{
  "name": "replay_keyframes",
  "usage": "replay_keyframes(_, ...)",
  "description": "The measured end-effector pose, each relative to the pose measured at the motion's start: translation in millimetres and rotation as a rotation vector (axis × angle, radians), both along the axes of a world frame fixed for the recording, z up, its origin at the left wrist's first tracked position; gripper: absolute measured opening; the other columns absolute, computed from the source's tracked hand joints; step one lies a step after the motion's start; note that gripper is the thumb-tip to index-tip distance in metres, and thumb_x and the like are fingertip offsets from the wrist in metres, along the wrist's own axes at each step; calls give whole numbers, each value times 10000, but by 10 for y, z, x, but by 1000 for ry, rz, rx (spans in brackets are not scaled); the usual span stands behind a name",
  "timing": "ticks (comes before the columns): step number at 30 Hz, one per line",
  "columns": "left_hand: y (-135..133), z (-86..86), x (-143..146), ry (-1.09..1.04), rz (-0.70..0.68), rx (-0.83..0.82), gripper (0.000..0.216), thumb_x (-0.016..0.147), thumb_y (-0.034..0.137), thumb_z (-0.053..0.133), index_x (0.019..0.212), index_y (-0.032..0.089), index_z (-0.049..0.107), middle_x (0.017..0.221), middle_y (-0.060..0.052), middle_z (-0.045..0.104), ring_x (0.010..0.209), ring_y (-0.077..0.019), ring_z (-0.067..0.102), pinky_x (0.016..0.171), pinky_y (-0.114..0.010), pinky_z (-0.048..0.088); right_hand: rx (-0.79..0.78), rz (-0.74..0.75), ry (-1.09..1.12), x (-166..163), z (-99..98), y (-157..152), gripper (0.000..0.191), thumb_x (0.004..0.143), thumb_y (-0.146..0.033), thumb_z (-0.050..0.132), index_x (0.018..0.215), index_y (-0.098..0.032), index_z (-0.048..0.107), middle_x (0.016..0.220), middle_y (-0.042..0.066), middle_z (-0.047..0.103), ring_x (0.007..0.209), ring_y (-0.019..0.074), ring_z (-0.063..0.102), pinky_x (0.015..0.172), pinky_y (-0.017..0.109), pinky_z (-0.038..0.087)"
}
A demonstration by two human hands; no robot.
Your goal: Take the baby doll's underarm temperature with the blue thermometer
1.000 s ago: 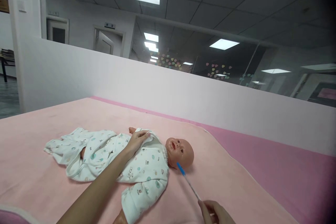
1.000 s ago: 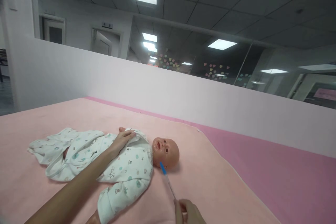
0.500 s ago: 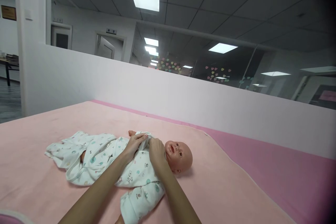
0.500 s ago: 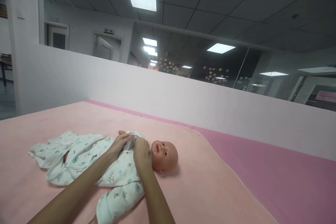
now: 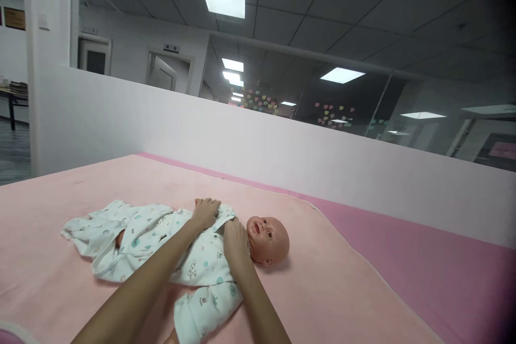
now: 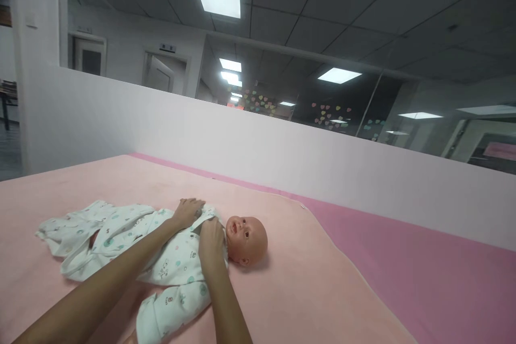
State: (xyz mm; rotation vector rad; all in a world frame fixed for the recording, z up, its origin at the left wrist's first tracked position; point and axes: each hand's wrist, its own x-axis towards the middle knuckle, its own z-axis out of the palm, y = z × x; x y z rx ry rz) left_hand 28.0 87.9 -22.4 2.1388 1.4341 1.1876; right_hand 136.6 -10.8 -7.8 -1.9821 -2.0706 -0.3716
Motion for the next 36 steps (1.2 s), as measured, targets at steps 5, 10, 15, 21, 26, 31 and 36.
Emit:
replay_keyframes(5,-84,-61,28,291,65,85,222,645,140,567,852,164,646,971,-138,611,1073,-318,454,972,-494,183,25,-2,-65,-28,-35,-25,300,788,57,365,872,-103,606,941,138,617,849,184,588,681,226,404)
replay_keyframes(10,-320,103,-5,442,102,298,206,734,286,545,901,177,595,1092,-125,515,1109,-294,399,1007,-438,158,35,19,-145,-36,-36,-37,356,774,81,322,859,-110,610,904,132,625,832,193,591,678,242,413)
replay_keyframes(15,-503,123,-48,547,107,232,246,797,352,460,942,166,530,927,-108,575,888,-270,532,814,-389,348,60,11,-139,-5,-54,-53,373,773,74,301,858,-117,610,935,130,621,832,186,584,685,240,408)
replay_keyframes(21,-629,55,-129,446,64,178,444,813,503,395,1128,206,495,1022,-94,589,943,-273,528,818,-373,334,152,68,117,91,-150,-62,345,763,31,322,894,-137,593,937,93,604,828,166,558,736,246,404)
replay_keyframes(26,-658,64,-176,414,-17,133,507,760,484,480,1213,256,461,1158,-66,544,1060,-265,474,894,-371,291,382,264,319,338,-78,-226,306,831,-90,334,943,-182,602,964,59,594,872,151,546,794,257,406)
replay_keyframes(31,-654,38,-186,391,-36,137,665,680,583,534,1250,256,429,1199,-75,516,1112,-280,433,935,-391,255,635,218,575,881,203,-203,304,829,-256,380,1009,-160,606,1068,104,577,983,190,528,832,316,424)
replay_keyframes(36,-648,23,-178,394,-32,130,677,674,615,525,1244,260,436,1206,-79,510,1119,-286,424,939,-396,245,300,157,968,1380,158,-30,403,755,-456,473,969,-158,641,1018,85,641,959,206,561,854,341,426)
